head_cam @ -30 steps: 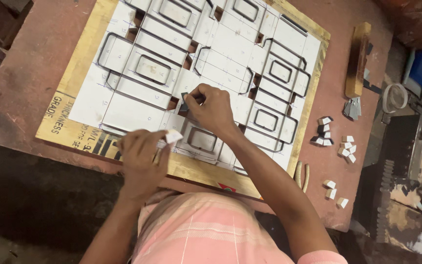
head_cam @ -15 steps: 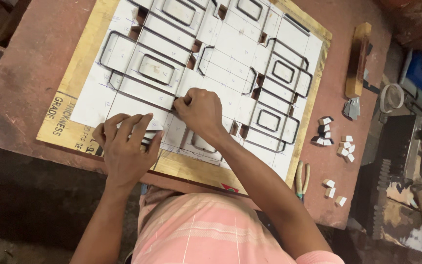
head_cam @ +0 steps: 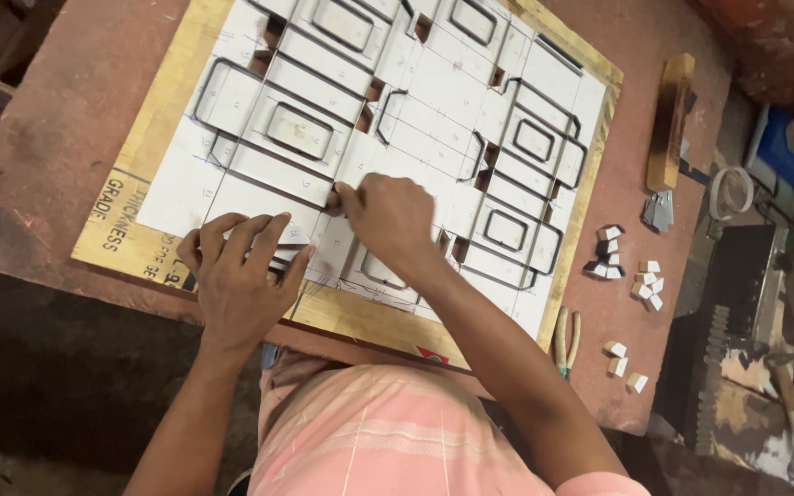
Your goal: The person uses a file to smooth the edges of small white rectangular pieces, then places them into slots on a paper template. They use pliers to adjust the pieces and a wooden block to tap them into place.
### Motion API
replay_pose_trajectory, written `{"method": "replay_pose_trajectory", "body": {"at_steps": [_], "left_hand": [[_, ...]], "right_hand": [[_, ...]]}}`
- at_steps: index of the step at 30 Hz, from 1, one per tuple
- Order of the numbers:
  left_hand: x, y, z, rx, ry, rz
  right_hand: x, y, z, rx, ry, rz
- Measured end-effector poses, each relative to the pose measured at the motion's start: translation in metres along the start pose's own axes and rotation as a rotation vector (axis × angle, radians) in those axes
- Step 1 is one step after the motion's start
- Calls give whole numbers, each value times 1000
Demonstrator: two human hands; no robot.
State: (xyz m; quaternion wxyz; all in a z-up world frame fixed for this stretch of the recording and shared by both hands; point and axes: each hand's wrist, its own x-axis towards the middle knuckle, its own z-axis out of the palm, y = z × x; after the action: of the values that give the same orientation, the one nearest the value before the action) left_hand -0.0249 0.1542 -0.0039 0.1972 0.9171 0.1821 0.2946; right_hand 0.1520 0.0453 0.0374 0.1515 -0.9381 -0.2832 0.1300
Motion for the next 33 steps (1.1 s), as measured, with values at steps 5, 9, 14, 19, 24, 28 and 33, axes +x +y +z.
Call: {"method": "replay_pose_trajectory", "body": {"at_steps": [5, 9, 14, 19, 24, 28, 33], "left_hand": [[-3, 3, 1, 40, 45, 0], [4, 11, 4, 93, -5, -43], [12, 23, 9, -447, -31, -188], [39, 31, 21, -531, -98, -125], [65, 38, 31, -480, -249, -115], [71, 42, 32, -399, -363, -147], [71, 45, 37, -214, -338, 9]], "right_hand": [[-11, 4, -18, 160, -42, -294], [-22, 13, -23, 272, 16, -369], [-64, 57, -40, 413, 6, -107], [-104, 107, -45, 471, 98, 13], [-144, 140, -53, 545, 134, 195], [-172, 162, -55, 553, 194, 257], [-196, 188, -55, 519, 279, 286]]}}
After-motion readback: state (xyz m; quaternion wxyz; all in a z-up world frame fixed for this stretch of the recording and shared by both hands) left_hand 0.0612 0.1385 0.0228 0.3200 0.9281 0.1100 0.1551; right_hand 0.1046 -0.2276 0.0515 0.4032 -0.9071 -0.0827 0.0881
